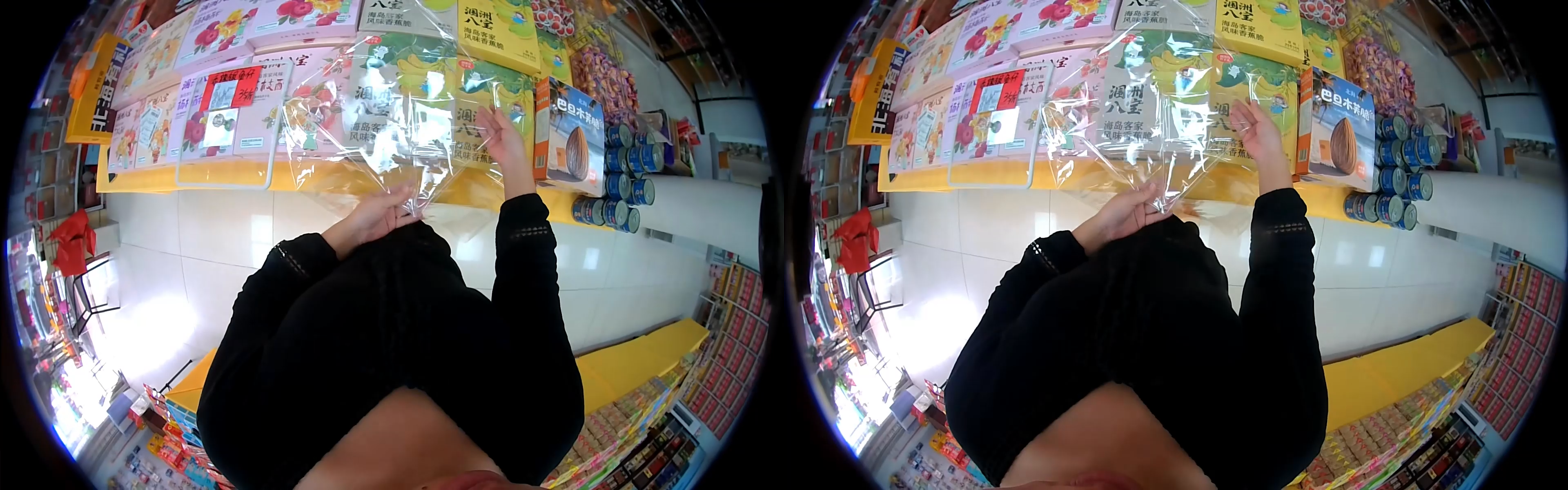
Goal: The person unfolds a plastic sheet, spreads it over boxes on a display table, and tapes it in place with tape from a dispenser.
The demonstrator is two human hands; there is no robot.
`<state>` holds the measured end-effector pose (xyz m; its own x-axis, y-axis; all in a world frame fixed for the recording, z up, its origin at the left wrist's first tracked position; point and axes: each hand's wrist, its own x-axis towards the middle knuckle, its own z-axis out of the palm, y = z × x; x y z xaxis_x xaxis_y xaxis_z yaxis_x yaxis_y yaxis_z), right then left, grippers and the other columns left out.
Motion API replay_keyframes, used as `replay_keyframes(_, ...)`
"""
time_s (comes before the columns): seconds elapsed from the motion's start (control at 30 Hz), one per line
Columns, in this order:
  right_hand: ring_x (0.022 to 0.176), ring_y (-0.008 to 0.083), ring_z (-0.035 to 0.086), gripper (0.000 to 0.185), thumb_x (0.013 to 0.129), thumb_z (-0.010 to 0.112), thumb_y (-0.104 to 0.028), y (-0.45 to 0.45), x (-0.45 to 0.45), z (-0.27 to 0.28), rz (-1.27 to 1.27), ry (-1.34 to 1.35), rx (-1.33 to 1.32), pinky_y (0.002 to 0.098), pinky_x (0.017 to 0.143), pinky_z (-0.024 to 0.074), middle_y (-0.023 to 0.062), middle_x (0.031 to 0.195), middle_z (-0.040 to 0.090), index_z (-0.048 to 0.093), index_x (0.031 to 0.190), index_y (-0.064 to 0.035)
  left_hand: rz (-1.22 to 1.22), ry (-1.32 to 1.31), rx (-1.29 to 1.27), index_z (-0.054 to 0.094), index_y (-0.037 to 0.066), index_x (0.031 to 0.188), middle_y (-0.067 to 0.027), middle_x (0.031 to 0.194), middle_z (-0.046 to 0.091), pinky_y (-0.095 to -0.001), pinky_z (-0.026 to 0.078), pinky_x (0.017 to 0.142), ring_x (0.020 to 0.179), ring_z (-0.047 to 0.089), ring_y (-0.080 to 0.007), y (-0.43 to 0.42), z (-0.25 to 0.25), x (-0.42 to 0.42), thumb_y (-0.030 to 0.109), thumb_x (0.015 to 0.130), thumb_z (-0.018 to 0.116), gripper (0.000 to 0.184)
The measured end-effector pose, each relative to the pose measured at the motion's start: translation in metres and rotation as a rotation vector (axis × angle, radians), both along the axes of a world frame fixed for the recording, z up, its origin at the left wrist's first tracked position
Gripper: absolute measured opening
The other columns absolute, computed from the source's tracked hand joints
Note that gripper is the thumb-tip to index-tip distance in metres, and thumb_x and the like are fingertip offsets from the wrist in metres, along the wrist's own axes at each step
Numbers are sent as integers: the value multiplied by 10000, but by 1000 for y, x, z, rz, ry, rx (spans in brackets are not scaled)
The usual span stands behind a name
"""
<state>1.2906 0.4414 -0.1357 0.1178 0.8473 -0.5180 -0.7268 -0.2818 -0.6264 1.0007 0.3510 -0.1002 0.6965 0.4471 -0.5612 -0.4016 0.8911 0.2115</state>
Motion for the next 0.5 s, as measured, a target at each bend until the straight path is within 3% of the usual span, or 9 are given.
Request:
replay_keyframes(0.13, 943, 252, 528, 201, 852, 502, -179, -11, -12, 21, -15, 137, -19, 340, 809, 471, 163, 1065, 523, 469, 997, -43, -150, 40, 28, 424, 0, 1121, -116, 1113, 502, -326, 430, 877, 1024, 509, -204, -5, 11, 2, 159, 864, 480, 307)
replay_keyframes(0.2, 949, 236, 535, 262, 858, 487, -185, -23, -17, 22, 44, 116, -5, 333, 825, 459, 156, 1062, 535, 437, 1058, -22, -236, 107, 179, 448, 10, 1102, -97, 1084, 527, -310, 441, 859, 986, 532, -188, -5, 13, 3, 182, 861, 491, 299)
replay_keyframes(0.23, 955, 221, 543, 324, 865, 473, -190, -24, -19, 21, 103, 94, 11, 326, 841, 446, 149, 1059, 547, 406, 1120, -1, -230, 108, 181, 448, 10, 1102, -97, 1084, 527, -310, 441, 859, 986, 532, -188, -5, 11, 4, 182, 861, 491, 299)
replay_keyframes(0.37, 945, 211, 545, 271, 866, 469, -185, -23, -9, -2, 65, -33, 9, 335, 837, 447, 132, 1041, 559, 460, 1068, -5, -184, 146, 165, 471, 24, 1092, -78, 1028, 550, -281, 449, 840, 955, 544, -164, -7, 3, 4, 155, 854, 503, 274)
replay_keyframes(0.47, 926, 202, 551, 230, 868, 463, -173, -10, 10, -5, 0, 38, 5, 335, 803, 463, 113, 1025, 570, 495, 1027, -11, -158, 173, 193, 469, 27, 1105, -72, 1009, 553, -271, 450, 832, 951, 545, -154, -9, -6, 4, 152, 851, 507, 286)
replay_keyframes(0.5, 941, 201, 545, 226, 874, 452, -171, -3, 22, -10, -126, 21, -23, 331, 804, 462, 111, 1037, 565, 492, 1031, -13, -154, 203, 205, 465, 27, 1114, -68, 1001, 554, -270, 450, 829, 950, 546, -151, -10, -10, 3, 154, 851, 508, 295)
